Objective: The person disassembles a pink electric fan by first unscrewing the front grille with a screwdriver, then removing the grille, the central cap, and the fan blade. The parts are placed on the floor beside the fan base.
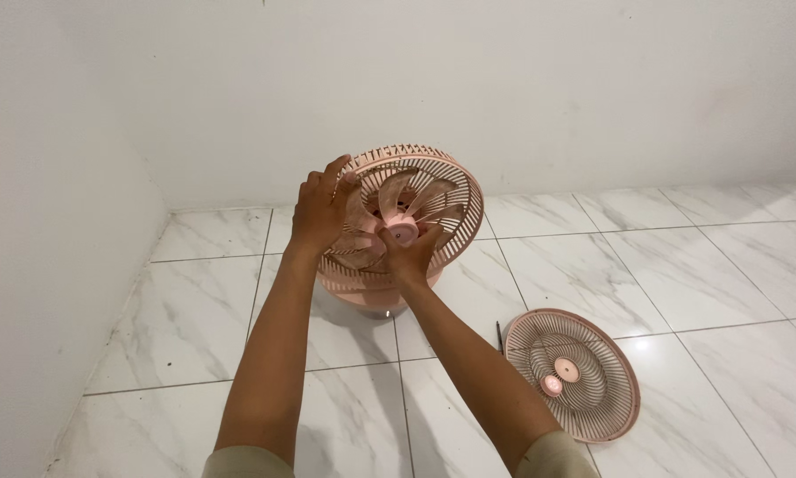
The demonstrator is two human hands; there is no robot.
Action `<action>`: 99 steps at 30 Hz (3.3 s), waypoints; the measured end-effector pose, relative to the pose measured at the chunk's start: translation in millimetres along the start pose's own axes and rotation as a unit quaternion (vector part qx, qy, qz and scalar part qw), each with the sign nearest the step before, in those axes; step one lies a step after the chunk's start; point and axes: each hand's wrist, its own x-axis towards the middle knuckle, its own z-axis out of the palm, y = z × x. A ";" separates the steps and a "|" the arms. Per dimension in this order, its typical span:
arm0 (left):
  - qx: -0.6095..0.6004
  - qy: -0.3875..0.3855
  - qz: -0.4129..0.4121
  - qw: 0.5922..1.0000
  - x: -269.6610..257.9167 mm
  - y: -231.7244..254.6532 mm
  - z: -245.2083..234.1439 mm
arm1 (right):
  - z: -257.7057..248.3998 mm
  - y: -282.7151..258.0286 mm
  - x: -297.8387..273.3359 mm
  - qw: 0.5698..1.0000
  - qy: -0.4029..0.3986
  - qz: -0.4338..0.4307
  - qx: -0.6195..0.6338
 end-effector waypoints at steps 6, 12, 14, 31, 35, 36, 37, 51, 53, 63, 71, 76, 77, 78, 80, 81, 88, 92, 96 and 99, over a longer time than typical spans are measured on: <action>-0.022 0.007 0.003 1.000 -1.5 -2.4 0.4 | -1.2 -4.9 0.7 0.996 -0.023 0.077 0.035; -0.021 0.005 0.006 1.000 -1.1 -4.7 2.0 | -14.4 -13.8 -7.5 0.997 -0.039 0.057 0.015; -0.022 0.006 0.007 1.000 -1.1 -4.4 2.7 | -21.6 -16.6 -13.2 0.999 -0.005 0.014 -0.038; -0.008 -0.010 -0.010 1.000 -3.9 3.0 -0.6 | -37.6 10.7 12.1 0.637 0.034 -0.595 -0.489; -0.008 -0.027 -0.035 0.999 -0.9 4.1 -1.6 | -30.6 7.6 14.3 0.672 0.020 -0.556 -0.490; -0.014 -0.024 -0.025 0.999 -2.4 3.0 -2.7 | -30.3 6.2 14.0 0.687 0.014 -0.540 -0.487; -0.021 -0.020 -0.016 0.999 -3.2 2.4 -3.5 | -30.5 5.2 12.5 0.710 0.011 -0.527 -0.467; -0.009 -0.020 -0.019 1.000 -4.6 3.5 -2.9 | -20.0 -3.0 -6.5 0.928 0.008 -0.259 -0.269; -0.010 -0.019 -0.022 1.000 -5.1 2.5 -2.8 | -19.3 -3.5 -6.6 0.933 -0.003 -0.236 -0.271; -0.019 -0.010 0.006 1.000 -5.4 -2.4 -2.3 | -13.1 -6.7 -14.9 0.990 -0.002 -0.107 -0.090; -0.020 -0.010 -0.010 1.000 -6.5 2.5 -2.1 | -34.9 5.0 -23.7 0.973 0.015 -0.175 -0.151; -0.026 -0.002 0.001 1.000 -8.9 3.8 -3.1 | -60.8 9.1 -7.8 0.762 0.027 -0.555 -0.332; -0.028 -0.003 0.002 1.000 -9.3 4.4 -3.9 | -61.2 9.0 -1.4 0.711 0.021 -0.600 -0.365; -0.030 -0.005 0.004 1.000 -9.9 5.4 -4.7 | -60.7 9.7 3.4 0.657 0.015 -0.641 -0.396; -0.029 -0.014 -0.004 0.999 -9.3 7.7 -6.0 | -57.4 13.2 9.5 0.627 0.023 -0.647 -0.433; -0.027 -0.020 -0.013 0.999 -8.2 8.9 -6.4 | -54.9 15.0 12.5 0.612 0.028 -0.649 -0.451; -0.020 -0.025 -0.026 0.999 -8.1 10.5 -7.2 | -38.6 19.7 17.4 0.713 0.006 -0.530 -0.458; -0.021 -0.024 -0.022 0.999 -7.6 8.6 -5.6 | -35.1 13.5 9.1 0.808 -0.006 -0.446 -0.386; -0.015 -0.007 -0.005 1.000 -7.3 7.5 -3.8 | -31.7 6.5 -3.0 0.880 0.005 -0.351 -0.321; -0.016 -0.008 -0.007 1.000 -9.5 6.2 -4.0 | -27.6 1.6 -9.7 0.917 0.007 -0.281 -0.284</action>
